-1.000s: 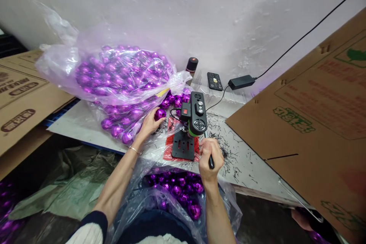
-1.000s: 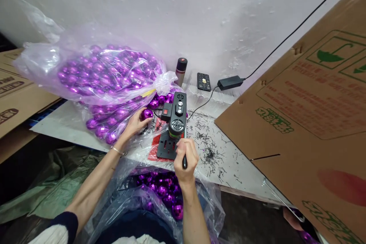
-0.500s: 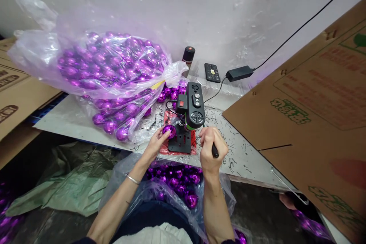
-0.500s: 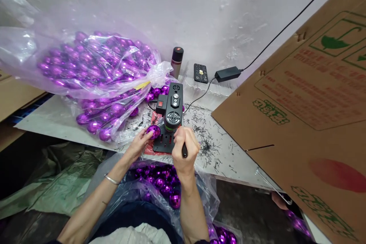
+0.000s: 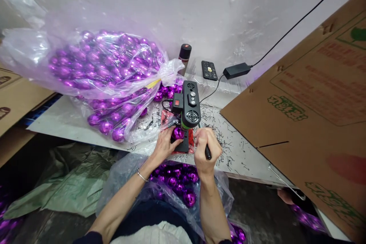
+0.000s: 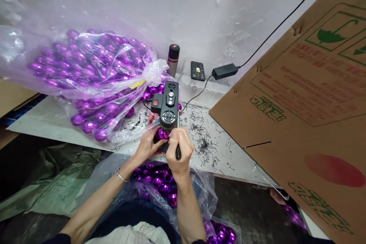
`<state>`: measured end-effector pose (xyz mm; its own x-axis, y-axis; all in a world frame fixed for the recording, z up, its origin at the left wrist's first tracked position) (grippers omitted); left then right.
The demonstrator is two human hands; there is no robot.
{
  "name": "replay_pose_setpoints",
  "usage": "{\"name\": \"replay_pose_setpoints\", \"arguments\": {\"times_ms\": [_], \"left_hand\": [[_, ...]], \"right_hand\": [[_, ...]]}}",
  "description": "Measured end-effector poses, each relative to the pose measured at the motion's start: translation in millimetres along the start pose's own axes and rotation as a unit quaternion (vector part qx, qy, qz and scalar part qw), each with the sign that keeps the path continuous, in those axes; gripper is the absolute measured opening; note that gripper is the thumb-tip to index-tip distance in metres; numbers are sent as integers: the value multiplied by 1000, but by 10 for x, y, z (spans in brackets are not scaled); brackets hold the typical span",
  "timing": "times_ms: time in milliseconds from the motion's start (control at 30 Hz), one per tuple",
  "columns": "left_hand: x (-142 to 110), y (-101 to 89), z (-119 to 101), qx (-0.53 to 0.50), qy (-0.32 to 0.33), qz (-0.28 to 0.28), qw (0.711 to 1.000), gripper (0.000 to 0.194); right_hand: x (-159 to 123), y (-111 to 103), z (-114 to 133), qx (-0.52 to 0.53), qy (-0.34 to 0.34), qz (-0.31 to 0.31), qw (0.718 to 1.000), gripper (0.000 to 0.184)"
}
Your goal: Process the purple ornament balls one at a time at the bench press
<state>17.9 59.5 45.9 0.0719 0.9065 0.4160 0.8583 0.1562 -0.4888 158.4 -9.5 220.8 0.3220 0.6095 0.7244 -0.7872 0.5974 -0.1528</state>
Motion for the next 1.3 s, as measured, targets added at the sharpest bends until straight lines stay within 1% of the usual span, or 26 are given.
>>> {"name": "replay_pose_setpoints", "arguments": {"times_ms": [133,267,467,633,767,967,1133,1300], "left_hand": [[-16,87,38,-33,5,-15,999,62],[-36,140,93,-57,9,-16,998,65],[-49,139,82,-68,15,-18,997,63],[-53,146,77,-58,8,-16,998,62],[-60,147,74,-54,16,-21,998,62],[-62,131,39,-58,47,-33,997,64],[-56,135,42,-56,43,-29,997,63],[-46,140,31,-63,41,-22,997,64]], "right_hand": [[-16,-4,-1,-2,-6,-5,1000,35],[-98,-4,-31,-4,-32,-24,999,34],[-357,18,-238,5,-67,-45,997,34],[-473,30,-374,4,-64,-63,996,34],[-533,40,-446,1,-61,-70,996,37],[-598,49,-535,8,-61,-57,996,37],[-603,48,-533,-15,-73,-56,996,39],[-599,52,-545,-10,-87,-67,994,37]]}}
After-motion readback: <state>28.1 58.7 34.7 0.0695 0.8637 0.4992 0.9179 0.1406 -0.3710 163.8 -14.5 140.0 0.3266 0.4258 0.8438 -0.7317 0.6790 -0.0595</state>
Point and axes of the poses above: each hand's wrist, its own x-axis towards the middle knuckle, its own y-axis out of the palm, z = x × y, the point moved 8 cm from there along x, towards the middle knuckle, and after that the axes turned 7 degrees about -z, right-handed, at the moved point
